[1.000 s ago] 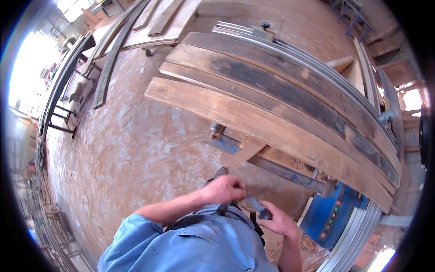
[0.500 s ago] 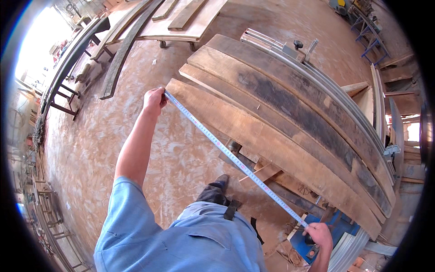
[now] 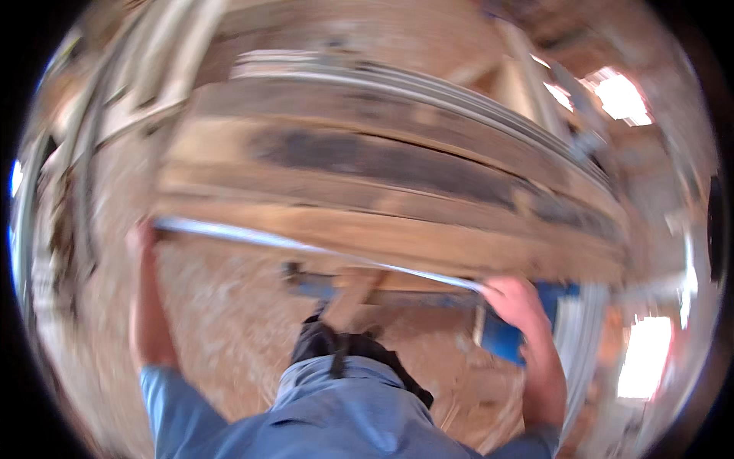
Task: The person uses a tape measure to measure several wooden planks in a workshop. They pick up and inspect multiple planks, then place them on a table saw and measure them again.
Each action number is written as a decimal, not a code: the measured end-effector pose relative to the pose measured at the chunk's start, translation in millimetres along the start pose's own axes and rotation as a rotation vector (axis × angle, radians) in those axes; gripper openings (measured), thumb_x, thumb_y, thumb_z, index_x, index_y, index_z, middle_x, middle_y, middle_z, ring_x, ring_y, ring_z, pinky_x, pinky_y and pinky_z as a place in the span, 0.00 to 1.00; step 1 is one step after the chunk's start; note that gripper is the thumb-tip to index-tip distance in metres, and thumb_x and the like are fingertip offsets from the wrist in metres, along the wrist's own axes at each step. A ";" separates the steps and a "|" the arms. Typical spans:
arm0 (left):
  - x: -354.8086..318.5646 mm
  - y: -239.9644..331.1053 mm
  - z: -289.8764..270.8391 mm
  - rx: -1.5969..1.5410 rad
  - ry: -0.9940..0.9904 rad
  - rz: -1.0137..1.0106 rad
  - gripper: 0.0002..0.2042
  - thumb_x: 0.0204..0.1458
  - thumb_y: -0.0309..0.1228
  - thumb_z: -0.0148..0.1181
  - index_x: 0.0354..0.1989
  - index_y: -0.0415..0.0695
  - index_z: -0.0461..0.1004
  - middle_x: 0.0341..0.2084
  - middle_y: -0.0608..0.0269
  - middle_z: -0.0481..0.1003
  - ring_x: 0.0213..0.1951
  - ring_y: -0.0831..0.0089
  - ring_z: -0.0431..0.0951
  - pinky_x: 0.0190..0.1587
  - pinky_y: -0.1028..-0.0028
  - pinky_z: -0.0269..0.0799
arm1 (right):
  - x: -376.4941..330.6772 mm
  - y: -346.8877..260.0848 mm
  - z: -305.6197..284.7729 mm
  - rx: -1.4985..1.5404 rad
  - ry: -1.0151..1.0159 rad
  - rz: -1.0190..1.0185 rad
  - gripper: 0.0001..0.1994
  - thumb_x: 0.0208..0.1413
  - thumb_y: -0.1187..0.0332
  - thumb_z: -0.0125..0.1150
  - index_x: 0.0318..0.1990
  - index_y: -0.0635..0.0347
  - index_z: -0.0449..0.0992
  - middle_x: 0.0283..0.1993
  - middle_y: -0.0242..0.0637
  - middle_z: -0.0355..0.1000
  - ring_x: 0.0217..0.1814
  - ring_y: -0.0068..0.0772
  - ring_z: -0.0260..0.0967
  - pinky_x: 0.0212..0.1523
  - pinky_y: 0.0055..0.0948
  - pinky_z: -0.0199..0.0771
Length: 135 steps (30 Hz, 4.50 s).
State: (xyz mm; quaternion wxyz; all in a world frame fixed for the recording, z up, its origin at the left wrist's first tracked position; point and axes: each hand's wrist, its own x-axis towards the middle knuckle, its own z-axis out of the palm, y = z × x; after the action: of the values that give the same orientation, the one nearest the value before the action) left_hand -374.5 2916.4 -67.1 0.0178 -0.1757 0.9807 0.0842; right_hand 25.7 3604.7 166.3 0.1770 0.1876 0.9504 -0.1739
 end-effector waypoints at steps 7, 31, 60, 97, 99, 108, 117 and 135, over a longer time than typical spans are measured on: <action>-73.8 3.8 -6.2 -1.051 -0.141 0.033 0.30 0.57 0.47 0.54 0.62 0.41 0.61 0.54 0.56 0.69 0.52 0.62 0.70 0.53 0.65 0.69 | 9.2 65.9 -12.5 -0.100 -0.014 -0.053 0.17 0.58 0.51 0.52 0.30 0.54 0.78 0.31 0.43 0.76 0.35 0.50 0.74 0.36 0.46 0.74; -688.0 465.7 25.8 -1.266 -0.516 -0.161 0.23 0.58 0.42 0.54 0.59 0.45 0.64 0.39 0.58 0.69 0.39 0.62 0.70 0.44 0.62 0.72 | -137.4 854.3 -146.9 -0.243 0.473 0.490 0.19 0.55 0.46 0.55 0.27 0.51 0.77 0.29 0.37 0.75 0.35 0.45 0.74 0.36 0.44 0.73; -658.4 522.7 52.1 -1.469 -0.635 -0.502 0.26 0.62 0.43 0.48 0.55 0.29 0.63 0.48 0.44 0.71 0.50 0.50 0.71 0.53 0.52 0.71 | -103.2 1018.9 -131.2 -0.264 0.344 0.669 0.18 0.57 0.48 0.54 0.30 0.52 0.79 0.31 0.36 0.76 0.37 0.43 0.75 0.34 0.43 0.75; -652.5 476.3 41.5 -1.867 -0.375 -0.476 0.35 0.58 0.57 0.46 0.65 0.41 0.55 0.57 0.56 0.65 0.54 0.60 0.68 0.55 0.64 0.66 | -71.3 578.5 -54.3 0.308 -0.064 -0.423 0.16 0.57 0.52 0.55 0.29 0.54 0.79 0.25 0.44 0.74 0.31 0.50 0.74 0.31 0.44 0.73; -648.3 474.2 24.1 -1.955 -0.252 -0.535 0.26 0.60 0.52 0.46 0.56 0.41 0.64 0.49 0.57 0.69 0.47 0.61 0.71 0.51 0.64 0.68 | -62.8 536.1 -26.3 0.380 -0.181 -0.410 0.15 0.56 0.52 0.56 0.30 0.52 0.80 0.27 0.45 0.75 0.31 0.52 0.73 0.31 0.44 0.73; -604.3 369.8 -14.2 -2.061 0.017 -0.407 0.09 0.61 0.34 0.51 0.44 0.43 0.70 0.25 0.63 0.73 0.26 0.70 0.73 0.30 0.71 0.71 | -68.9 433.2 44.7 0.550 -0.500 -0.094 0.14 0.53 0.59 0.61 0.38 0.59 0.82 0.28 0.34 0.78 0.29 0.21 0.72 0.32 0.24 0.71; -674.3 447.2 -14.3 -1.726 -0.702 -0.247 0.11 0.60 0.34 0.51 0.44 0.39 0.72 0.33 0.53 0.77 0.35 0.65 0.79 0.40 0.67 0.76 | -53.4 308.7 63.4 0.726 -0.399 -0.136 0.12 0.59 0.64 0.57 0.35 0.65 0.79 0.24 0.32 0.73 0.28 0.17 0.66 0.31 0.22 0.68; -769.0 469.1 39.6 -1.299 -1.750 -0.368 0.23 0.64 0.49 0.43 0.60 0.49 0.63 0.52 0.60 0.70 0.52 0.67 0.73 0.51 0.65 0.73 | -95.4 255.3 100.1 0.746 0.160 -0.276 0.29 0.51 0.60 0.64 0.59 0.62 0.63 0.51 0.54 0.68 0.51 0.54 0.69 0.47 0.45 0.73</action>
State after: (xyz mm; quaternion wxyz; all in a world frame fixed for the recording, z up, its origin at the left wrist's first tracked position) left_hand 183.7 3619.3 18.0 0.6221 -0.1746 0.3575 0.6743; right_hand 242.3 3758.8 49.4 -0.0026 0.1226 0.8491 -0.5138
